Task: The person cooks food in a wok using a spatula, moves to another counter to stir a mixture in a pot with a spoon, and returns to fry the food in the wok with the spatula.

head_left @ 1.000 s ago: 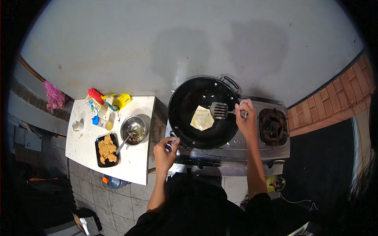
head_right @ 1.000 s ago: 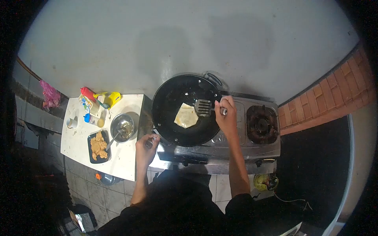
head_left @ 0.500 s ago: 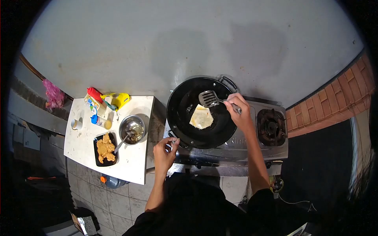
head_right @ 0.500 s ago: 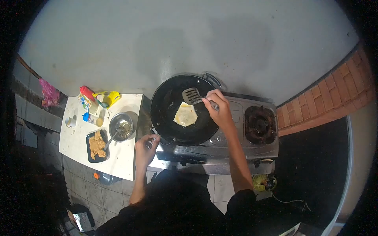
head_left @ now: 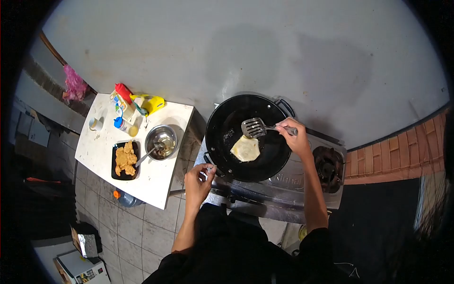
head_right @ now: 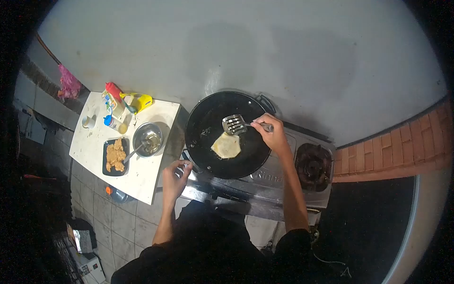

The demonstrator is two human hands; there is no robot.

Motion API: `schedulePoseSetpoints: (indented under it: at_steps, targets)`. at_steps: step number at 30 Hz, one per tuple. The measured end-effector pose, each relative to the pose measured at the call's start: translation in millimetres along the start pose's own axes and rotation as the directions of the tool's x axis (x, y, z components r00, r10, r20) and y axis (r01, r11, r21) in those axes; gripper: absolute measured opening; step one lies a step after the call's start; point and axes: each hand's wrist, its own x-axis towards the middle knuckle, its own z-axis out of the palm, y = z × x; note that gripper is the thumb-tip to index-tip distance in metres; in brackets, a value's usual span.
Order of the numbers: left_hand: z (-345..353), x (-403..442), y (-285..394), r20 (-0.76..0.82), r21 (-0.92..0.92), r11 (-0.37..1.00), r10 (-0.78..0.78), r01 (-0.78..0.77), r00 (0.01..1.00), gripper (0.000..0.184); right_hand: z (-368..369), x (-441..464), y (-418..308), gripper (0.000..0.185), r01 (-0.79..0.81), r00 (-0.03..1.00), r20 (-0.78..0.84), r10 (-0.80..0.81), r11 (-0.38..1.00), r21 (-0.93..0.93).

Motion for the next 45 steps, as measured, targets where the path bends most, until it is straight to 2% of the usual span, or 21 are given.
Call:
schedulePoseSetpoints:
  at_steps: [4,6,10,12,16,17,19,21,22,24,30,34,40,42,45]
  targets:
    - [1,-5,7,-0.016,0.023,0.998,-0.054,0.054,0.998,0.017,-6,5,0,0.012,-0.046,0.999,0.022,0.044,0.993,0.104]
    - [0,-8,12,-0.025,0.04,0.996,-0.079,0.08,0.997,0.018,-5,9,-4,0.013,0.117,0.993,-0.037,-0.115,0.993,0.036]
    - [0,-13,19,-0.043,0.06,0.994,-0.093,0.096,0.995,0.02,-8,14,-21,0.014,0.094,0.995,0.025,-0.093,0.995,-0.027]
    - [-1,-15,22,-0.059,0.05,0.992,-0.115,0.118,0.992,0.021,-7,19,-21,0.014,0.108,0.989,0.114,-0.099,0.991,-0.081]
    - [2,-13,20,-0.16,0.063,0.995,-0.065,0.076,0.985,0.026,-6,28,-33,0.018,0.147,0.978,0.17,-0.121,0.978,-0.148]
    - [3,-12,17,-0.206,0.071,0.997,-0.022,0.038,0.978,0.027,-5,29,-35,0.02,0.147,0.983,0.139,-0.124,0.975,-0.166]
    - [5,-10,15,-0.228,0.049,0.997,-0.048,0.061,0.972,0.027,-3,28,-37,0.022,0.15,0.986,0.103,-0.133,0.972,-0.18]
    - [2,-9,20,-0.155,0.074,0.985,-0.144,0.156,0.977,0.028,-4,28,-33,0.024,0.163,0.986,0.059,-0.155,0.969,-0.186]
    - [3,-8,19,-0.162,0.072,0.985,-0.143,0.156,0.976,0.028,-5,27,-32,0.024,0.17,0.985,0.062,-0.161,0.968,-0.185]
    - [6,-7,15,-0.199,0.073,0.986,-0.132,0.149,0.971,0.026,-6,25,-33,0.025,0.11,0.99,0.101,-0.094,0.979,-0.171]
    - [12,-9,1,-0.271,0.125,0.99,-0.036,0.072,0.962,0.027,-8,26,-28,0.027,0.119,0.992,0.052,-0.111,0.973,-0.196]
    - [13,-11,1,-0.273,0.144,0.986,-0.039,0.081,0.961,0.028,-8,24,-26,0.027,0.095,0.995,0.046,-0.087,0.969,-0.228]
    - [13,-13,5,-0.271,0.151,0.984,-0.048,0.091,0.961,0.029,-7,23,-31,0.031,0.15,0.989,0.015,-0.15,0.965,-0.213]
    - [13,-14,5,-0.276,0.193,0.979,-0.004,0.059,0.961,0.03,-6,22,-34,0.033,0.142,0.99,0.038,-0.137,0.963,-0.228]
    - [14,-14,6,-0.27,0.175,0.981,-0.036,0.086,0.962,0.03,-2,20,-38,0.03,0.084,0.996,0.007,-0.086,0.958,-0.276]
